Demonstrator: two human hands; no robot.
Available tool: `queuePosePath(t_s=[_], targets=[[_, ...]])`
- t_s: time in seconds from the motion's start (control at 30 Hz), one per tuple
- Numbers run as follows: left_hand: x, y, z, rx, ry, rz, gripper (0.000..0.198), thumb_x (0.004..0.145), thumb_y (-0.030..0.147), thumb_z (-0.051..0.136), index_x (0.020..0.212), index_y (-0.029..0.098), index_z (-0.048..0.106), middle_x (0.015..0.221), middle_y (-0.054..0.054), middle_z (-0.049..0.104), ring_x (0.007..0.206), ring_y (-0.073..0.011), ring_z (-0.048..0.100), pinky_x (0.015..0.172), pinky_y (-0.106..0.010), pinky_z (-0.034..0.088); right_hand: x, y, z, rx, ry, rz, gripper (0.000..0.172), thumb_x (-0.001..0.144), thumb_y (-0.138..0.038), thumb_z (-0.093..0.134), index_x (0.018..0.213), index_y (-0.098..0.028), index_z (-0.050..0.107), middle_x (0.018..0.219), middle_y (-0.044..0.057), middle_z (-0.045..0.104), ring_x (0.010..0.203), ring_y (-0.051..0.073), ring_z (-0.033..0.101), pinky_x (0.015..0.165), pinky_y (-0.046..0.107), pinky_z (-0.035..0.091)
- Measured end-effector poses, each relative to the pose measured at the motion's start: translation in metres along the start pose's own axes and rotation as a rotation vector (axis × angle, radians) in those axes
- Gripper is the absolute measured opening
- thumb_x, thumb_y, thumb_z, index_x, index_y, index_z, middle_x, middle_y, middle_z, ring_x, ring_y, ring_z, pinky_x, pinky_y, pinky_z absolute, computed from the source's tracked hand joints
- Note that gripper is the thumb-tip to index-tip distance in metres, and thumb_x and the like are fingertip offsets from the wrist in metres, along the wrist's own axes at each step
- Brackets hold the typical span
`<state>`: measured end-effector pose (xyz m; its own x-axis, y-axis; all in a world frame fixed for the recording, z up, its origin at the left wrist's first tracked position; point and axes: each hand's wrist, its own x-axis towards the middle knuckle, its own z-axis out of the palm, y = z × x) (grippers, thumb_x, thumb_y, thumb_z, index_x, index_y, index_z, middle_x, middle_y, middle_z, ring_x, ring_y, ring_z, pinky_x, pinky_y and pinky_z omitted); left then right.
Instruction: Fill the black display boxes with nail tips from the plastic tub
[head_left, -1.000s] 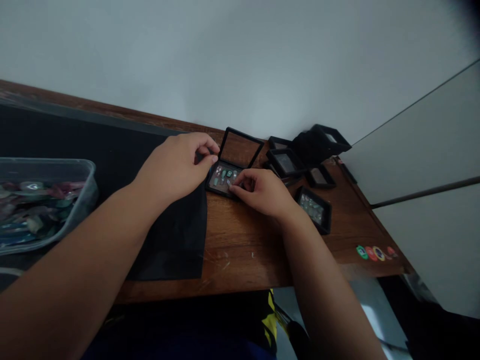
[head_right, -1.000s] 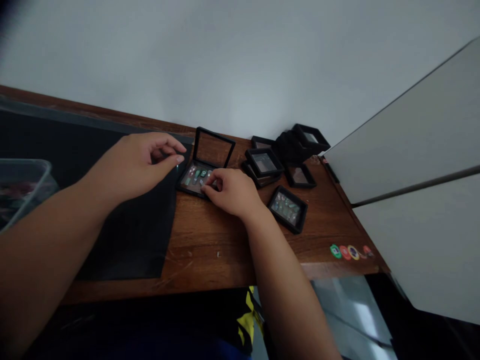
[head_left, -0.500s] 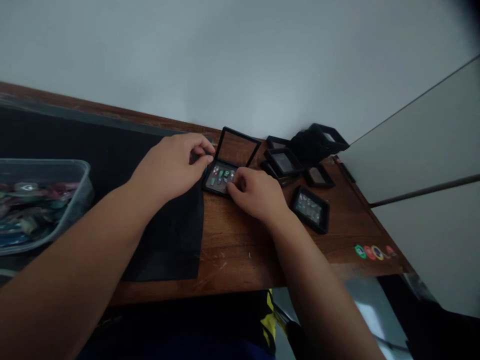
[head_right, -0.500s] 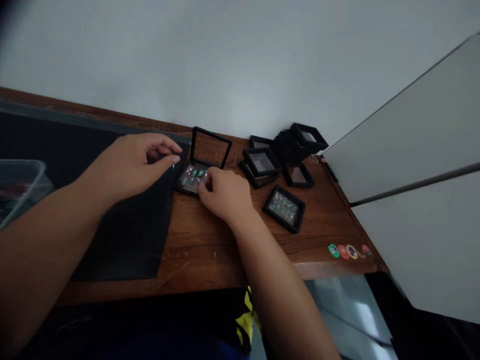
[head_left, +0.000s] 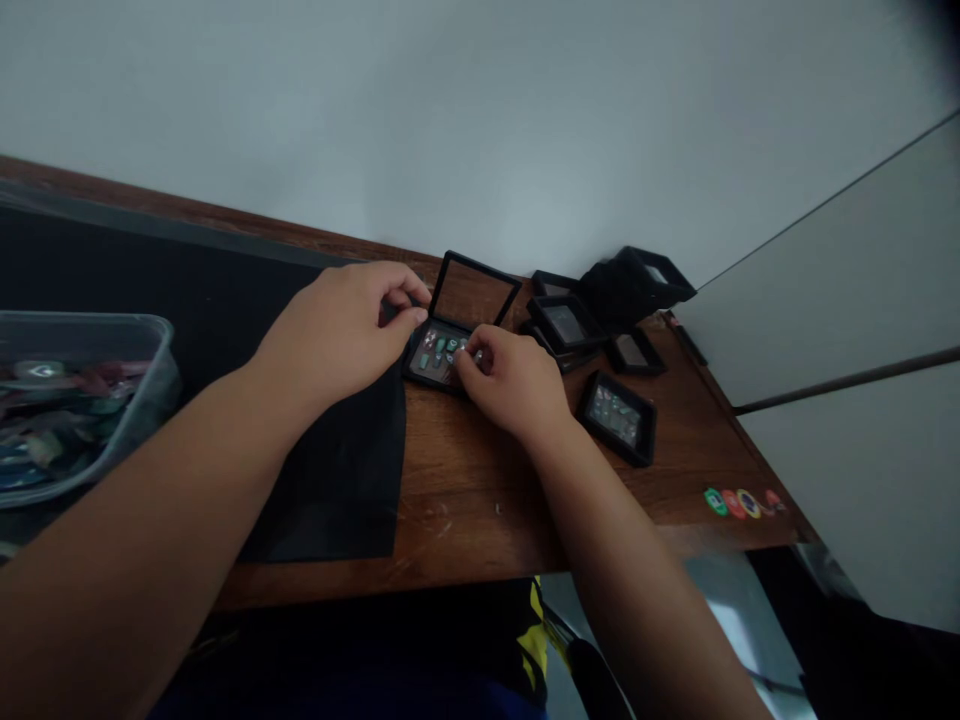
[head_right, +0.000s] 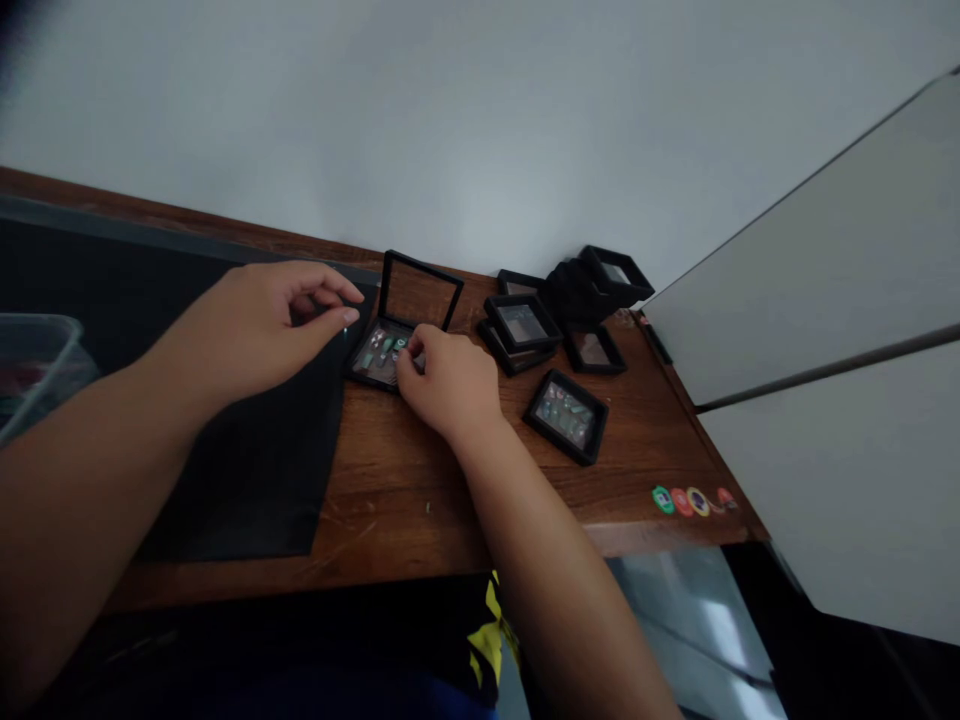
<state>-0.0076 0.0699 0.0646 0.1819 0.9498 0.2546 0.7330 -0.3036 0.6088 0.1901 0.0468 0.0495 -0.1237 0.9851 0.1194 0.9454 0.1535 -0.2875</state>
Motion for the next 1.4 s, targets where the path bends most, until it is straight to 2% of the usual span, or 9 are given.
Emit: queuePosePath(t_s=[0.4,0.63,0.9,1.07,1.23,1.4], targets=[[0.0,0.002,-0.007,-0.031,0.046,-0.032,0.023,0.086,0.034,0.064,0.104,0.026,0.077,0.096,-0.003,0.078,0.078,-0.0214,0.066,0.069,-0.035,0.045,-0.001,-0.003,0.0,0.05,-0.074,-0.117,0.018,0.089,-0.033,0.06,0.092,-0.024,0.076,0.076,0.001,0.071,0.067,0.017,0.058,0.06,0.029,0.029],[0.0,0.002,-0.007,-0.024,0.039,-0.012,0.023,0.087,0.033,0.064,0.104,0.025,0.077,0.099,-0.004,0.078,0.083,-0.0221,0.068,0.073,-0.036,0.048,-0.001,0.006,-0.005,0.122,-0.02,-0.109,0.018,0.086,-0.03,0.062,0.094,-0.024,0.077,0.071,-0.001,0.068,0.064,0.015,0.055,0.061,0.028,0.03],[-0.001,0.004,-0.007,-0.016,0.028,-0.01,0.024,0.087,0.032,0.063,0.105,0.025,0.077,0.1,-0.004,0.078,0.084,-0.0216,0.067,0.074,-0.036,0.047,0.0,0.027,-0.013,0.246,-0.191,-0.273,0.024,0.082,-0.019,0.065,0.099,-0.024,0.08,0.062,-0.005,0.055,0.059,0.011,0.047,0.06,0.026,0.029],[-0.001,0.004,-0.008,-0.04,0.022,-0.012,0.023,0.086,0.034,0.064,0.104,0.026,0.077,0.099,-0.004,0.078,0.086,-0.0233,0.068,0.076,-0.037,0.048,0.002,0.029,-0.009,0.264,-0.206,-0.27,0.016,0.087,-0.023,0.064,0.097,-0.022,0.078,0.062,-0.005,0.052,0.058,0.011,0.044,0.059,0.026,0.027],[-0.001,0.002,-0.007,-0.053,0.023,-0.013,0.022,0.086,0.033,0.065,0.103,0.027,0.076,0.098,-0.004,0.077,0.087,-0.0237,0.068,0.08,-0.036,0.048,0.001,0.033,-0.01,0.32,-0.22,-0.281,0.023,0.084,-0.02,0.065,0.103,-0.021,0.077,0.064,-0.006,0.05,0.061,0.011,0.046,0.061,0.025,0.03],[-0.001,0.003,-0.008,-0.043,0.015,-0.012,0.022,0.086,0.034,0.064,0.104,0.026,0.076,0.099,-0.004,0.078,0.086,-0.0236,0.068,0.078,-0.036,0.048,0.003,0.041,-0.007,0.343,-0.206,-0.268,0.022,0.083,-0.017,0.061,0.097,-0.019,0.077,0.065,-0.005,0.053,0.06,0.011,0.047,0.06,0.026,0.03]])
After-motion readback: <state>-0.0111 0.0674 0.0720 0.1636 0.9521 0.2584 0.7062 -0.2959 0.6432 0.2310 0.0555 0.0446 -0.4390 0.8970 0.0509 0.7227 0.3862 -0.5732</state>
